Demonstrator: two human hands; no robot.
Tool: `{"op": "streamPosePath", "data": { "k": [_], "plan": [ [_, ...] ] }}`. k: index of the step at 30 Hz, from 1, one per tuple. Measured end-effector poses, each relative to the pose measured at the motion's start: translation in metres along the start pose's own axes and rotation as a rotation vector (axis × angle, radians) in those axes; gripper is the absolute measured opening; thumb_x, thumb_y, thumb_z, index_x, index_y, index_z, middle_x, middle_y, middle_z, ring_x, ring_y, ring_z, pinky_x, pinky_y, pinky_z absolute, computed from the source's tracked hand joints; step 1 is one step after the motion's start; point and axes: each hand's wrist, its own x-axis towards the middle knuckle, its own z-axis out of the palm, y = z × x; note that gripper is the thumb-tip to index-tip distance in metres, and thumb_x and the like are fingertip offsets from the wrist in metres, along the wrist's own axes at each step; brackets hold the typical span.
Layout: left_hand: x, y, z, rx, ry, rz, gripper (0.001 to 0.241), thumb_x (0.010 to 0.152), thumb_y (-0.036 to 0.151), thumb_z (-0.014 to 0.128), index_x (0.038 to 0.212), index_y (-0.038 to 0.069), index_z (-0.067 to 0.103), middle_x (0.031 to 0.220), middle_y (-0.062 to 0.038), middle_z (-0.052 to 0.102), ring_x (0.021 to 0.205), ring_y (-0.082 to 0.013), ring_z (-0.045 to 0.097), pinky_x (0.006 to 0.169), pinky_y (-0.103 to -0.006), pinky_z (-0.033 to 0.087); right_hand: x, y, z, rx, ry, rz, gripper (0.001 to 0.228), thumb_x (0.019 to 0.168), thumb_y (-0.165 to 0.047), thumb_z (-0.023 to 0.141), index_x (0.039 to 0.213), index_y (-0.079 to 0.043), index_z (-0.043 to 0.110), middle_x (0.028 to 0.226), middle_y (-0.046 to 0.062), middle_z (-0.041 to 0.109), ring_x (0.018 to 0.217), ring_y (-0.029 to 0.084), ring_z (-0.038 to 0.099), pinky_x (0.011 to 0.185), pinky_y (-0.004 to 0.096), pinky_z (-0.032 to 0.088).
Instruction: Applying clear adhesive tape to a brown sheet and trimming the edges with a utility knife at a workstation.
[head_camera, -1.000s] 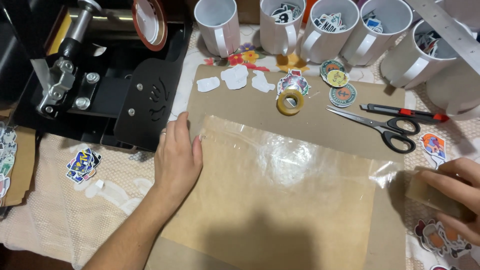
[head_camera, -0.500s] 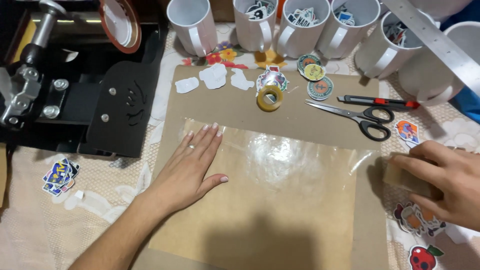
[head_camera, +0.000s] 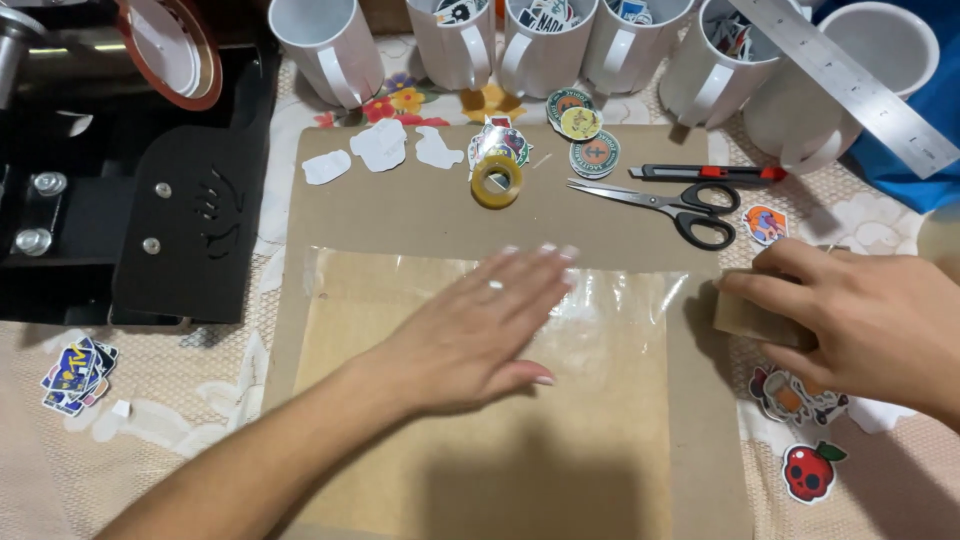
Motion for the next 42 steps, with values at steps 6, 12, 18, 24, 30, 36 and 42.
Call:
{"op": "streamPosePath", "data": {
  "k": [6,12,18,24,30,36,42],
  "plan": [
    [0.054,0.013,0.06,-0.092,-0.001,0.247,0.088,0.097,0.066,0.031,0.157,0.002,0.024,0.167,-0.016,0.022,0.156,-0.0293,0.022,0.127,-0.0495,0.018,0.005,-0.003,-0.015,0.031,0.003,-0.056,0.055,0.075,-0.06,0.061,0.127,-0.045,0.051,0.113,-0.017,0.058,0.079,0.017,0.072,0.05,0.038,0.062],
    [0.059,0.017,0.059,-0.115,0.0,0.242,0.093,0.093,0.071,0.028,0.152,0.001,0.034,0.162,-0.018,0.032,0.151,-0.0324,0.031,0.124,-0.0504,0.02,0.004,-0.002,-0.019,0.034,-0.039,-0.056,0.06,0.074,-0.062,0.061,0.13,-0.044,0.048,0.116,-0.016,0.055,0.076,0.02,0.072,0.052,0.04,0.064],
    [0.071,0.018,0.059,-0.115,0.057,0.264,0.088,0.094,0.069,0.027,0.145,-0.001,0.042,0.153,-0.018,0.039,0.143,-0.0326,0.036,0.118,-0.0485,0.026,0.003,-0.004,-0.022,0.024,-0.052,-0.04,0.059,0.074,-0.058,0.061,0.129,-0.047,0.046,0.114,-0.018,0.056,0.074,0.021,0.074,0.052,0.04,0.063],
    [0.071,0.018,0.065,-0.095,0.023,0.23,0.09,0.092,0.072,0.027,0.153,0.006,0.035,0.162,-0.014,0.033,0.151,-0.0299,0.032,0.124,-0.0495,0.02,0.005,0.0,-0.049,0.062,-0.128,0.034,0.071,0.07,-0.071,0.052,0.137,-0.048,0.042,0.13,-0.021,0.055,0.09,0.016,0.075,0.062,0.038,0.066],
    [0.074,0.023,0.068,-0.055,0.087,0.235,0.088,0.089,0.076,0.026,0.148,0.012,0.044,0.155,-0.016,0.044,0.143,-0.034,0.042,0.118,-0.0526,0.027,0.05,0.022,-0.066,0.236,-0.078,0.201,0.058,0.086,-0.055,0.045,0.139,-0.034,0.052,0.129,-0.004,0.064,0.099,0.022,0.072,0.066,0.04,0.062],
    [0.075,0.022,0.064,-0.1,0.11,0.239,0.085,0.089,0.074,0.03,0.144,0.012,0.048,0.155,-0.019,0.043,0.142,-0.0355,0.042,0.118,-0.0539,0.027,0.138,0.034,-0.046,0.081,-0.308,0.181,0.018,0.093,-0.01,0.052,0.099,-0.015,0.068,0.093,0.01,0.074,0.085,0.032,0.071,0.073,0.041,0.053],
    [0.072,0.02,0.062,-0.177,0.088,0.23,0.085,0.087,0.074,0.034,0.141,0.01,0.048,0.154,-0.02,0.042,0.142,-0.0375,0.042,0.119,-0.0559,0.026,0.157,0.028,-0.055,0.003,-0.455,0.218,0.017,0.086,-0.008,0.065,0.099,-0.01,0.076,0.095,0.011,0.078,0.083,0.028,0.073,0.072,0.038,0.057]
  ]
}}
